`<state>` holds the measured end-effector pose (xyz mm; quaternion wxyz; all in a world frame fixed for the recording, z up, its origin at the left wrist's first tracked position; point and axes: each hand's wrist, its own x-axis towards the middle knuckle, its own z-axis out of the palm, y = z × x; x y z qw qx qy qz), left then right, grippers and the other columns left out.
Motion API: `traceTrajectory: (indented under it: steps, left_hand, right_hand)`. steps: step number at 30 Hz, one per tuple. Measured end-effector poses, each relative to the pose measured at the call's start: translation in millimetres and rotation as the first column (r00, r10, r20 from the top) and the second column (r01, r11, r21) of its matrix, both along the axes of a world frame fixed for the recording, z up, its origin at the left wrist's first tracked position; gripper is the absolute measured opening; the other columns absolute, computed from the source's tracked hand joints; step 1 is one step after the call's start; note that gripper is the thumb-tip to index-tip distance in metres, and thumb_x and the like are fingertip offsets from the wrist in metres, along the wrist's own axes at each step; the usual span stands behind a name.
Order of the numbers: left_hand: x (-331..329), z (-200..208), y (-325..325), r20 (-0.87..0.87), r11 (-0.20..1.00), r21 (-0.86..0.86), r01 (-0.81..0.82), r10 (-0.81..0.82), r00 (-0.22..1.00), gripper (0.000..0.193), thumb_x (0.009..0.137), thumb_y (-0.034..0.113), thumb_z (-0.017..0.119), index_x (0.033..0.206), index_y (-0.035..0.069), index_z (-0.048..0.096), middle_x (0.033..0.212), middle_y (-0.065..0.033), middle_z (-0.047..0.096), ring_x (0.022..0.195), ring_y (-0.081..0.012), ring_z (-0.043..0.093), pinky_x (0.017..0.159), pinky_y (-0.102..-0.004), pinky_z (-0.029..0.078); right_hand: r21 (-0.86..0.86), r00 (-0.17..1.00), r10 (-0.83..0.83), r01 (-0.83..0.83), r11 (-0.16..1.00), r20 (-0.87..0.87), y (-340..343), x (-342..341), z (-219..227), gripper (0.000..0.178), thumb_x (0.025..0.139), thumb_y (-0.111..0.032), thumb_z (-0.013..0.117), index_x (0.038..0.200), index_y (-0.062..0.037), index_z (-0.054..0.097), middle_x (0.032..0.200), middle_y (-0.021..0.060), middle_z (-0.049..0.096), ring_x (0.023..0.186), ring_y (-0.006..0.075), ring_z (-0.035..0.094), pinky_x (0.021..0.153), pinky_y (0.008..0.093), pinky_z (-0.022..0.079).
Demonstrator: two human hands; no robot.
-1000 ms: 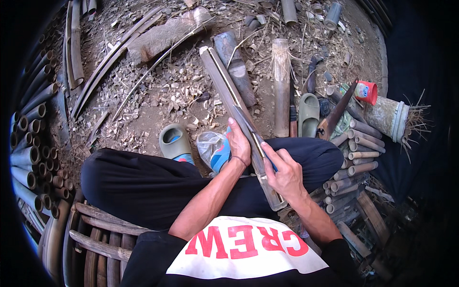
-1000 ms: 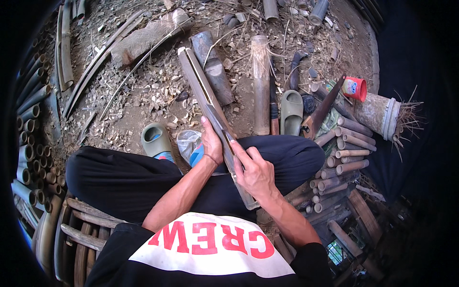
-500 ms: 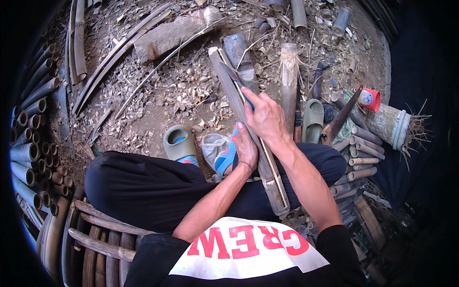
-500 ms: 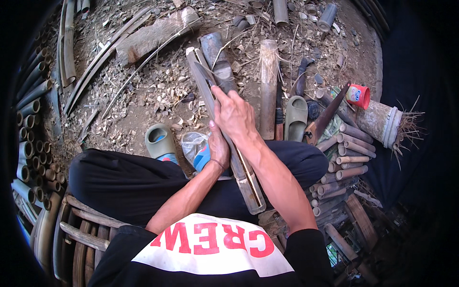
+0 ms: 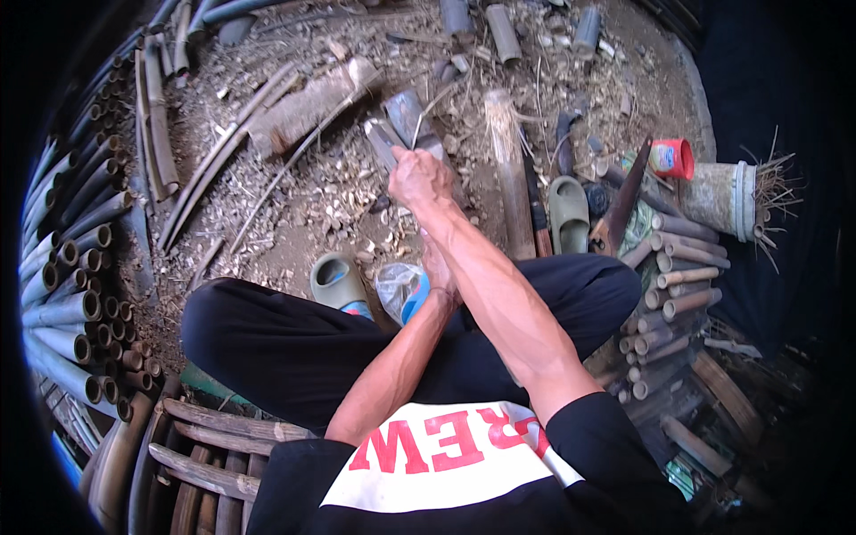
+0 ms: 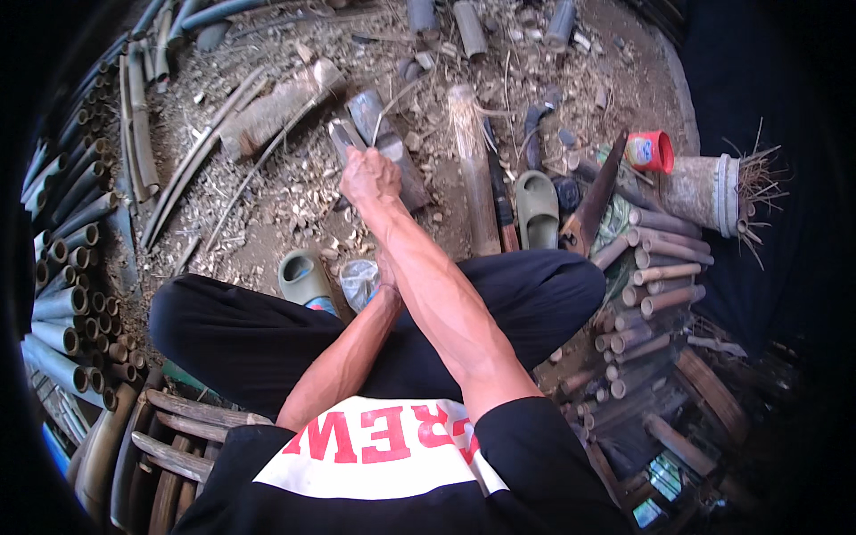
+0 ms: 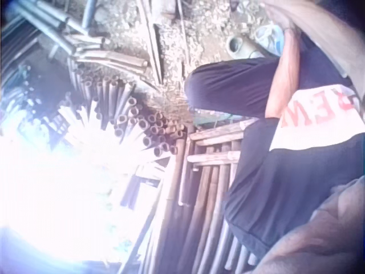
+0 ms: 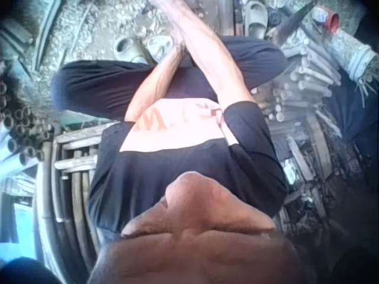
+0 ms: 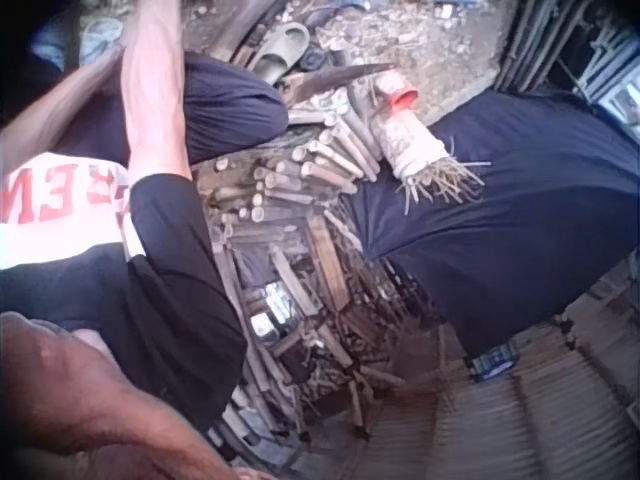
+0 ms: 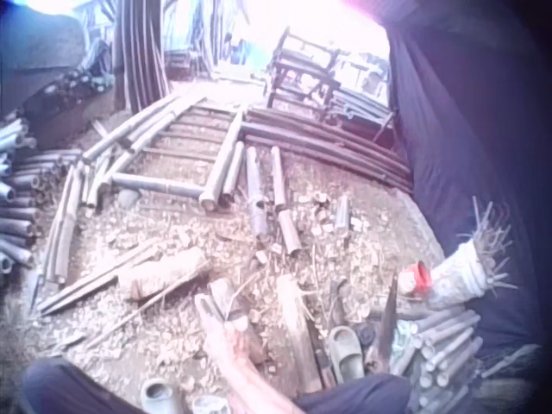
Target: The person uses a small blue-handled knife to peel and split bamboo strips, then uses a saw to cut bamboo poles into shorter sections.
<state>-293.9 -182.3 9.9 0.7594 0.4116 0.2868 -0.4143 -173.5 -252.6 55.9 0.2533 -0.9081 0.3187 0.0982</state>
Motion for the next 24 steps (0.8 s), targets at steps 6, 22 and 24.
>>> traceTrajectory:
  steps: [6, 22, 24]
  left_hand:
    - [16, 16, 10, -0.066, 0.995, -0.047, 0.083, -0.086, 0.994, 0.074, 0.095, 0.07, 0.021, 0.106, 0.005, 0.055, 0.081, -0.0149, 0.064, 0.069, -0.0286, 0.066, 0.064, -0.0446, 0.057]
    - [-4, 8, -11, 0.062, 0.988, 0.133, 0.085, -0.094, 0.994, 0.072, 0.096, 0.068, 0.029, 0.104, 0.003, 0.06, 0.084, -0.0065, 0.062, 0.074, -0.0173, 0.059, 0.068, -0.0351, 0.051]
    - [-4, 13, -13, 0.09, 0.981, 0.178, 0.079, -0.096, 0.991, 0.071, 0.097, 0.066, 0.03, 0.102, 0.001, 0.061, 0.086, -0.0057, 0.062, 0.076, -0.0167, 0.058, 0.07, -0.0347, 0.048]
  right_hand:
    - [0.512, 0.886, -0.464, 0.394, 0.763, 0.011, -46, 0, 76, 0.041, 0.089, -0.025, 0.059, 0.123, -0.0036, 0.06, 0.1, 0.0199, 0.069, 0.092, 0.033, 0.067, 0.087, 0.0406, 0.051]
    - [0.034, 0.998, 0.01, -0.012, 0.999, 0.065, 24, -237, 154, 0.043, 0.088, -0.013, 0.063, 0.13, -0.011, 0.058, 0.085, 0.0117, 0.056, 0.072, 0.0336, 0.062, 0.064, 0.0418, 0.051]
    - [0.024, 1.0, -0.009, 0.009, 1.0, 0.021, 25, -232, 155, 0.042, 0.088, -0.013, 0.063, 0.13, -0.0116, 0.059, 0.085, 0.0115, 0.057, 0.072, 0.0341, 0.062, 0.064, 0.0421, 0.051]
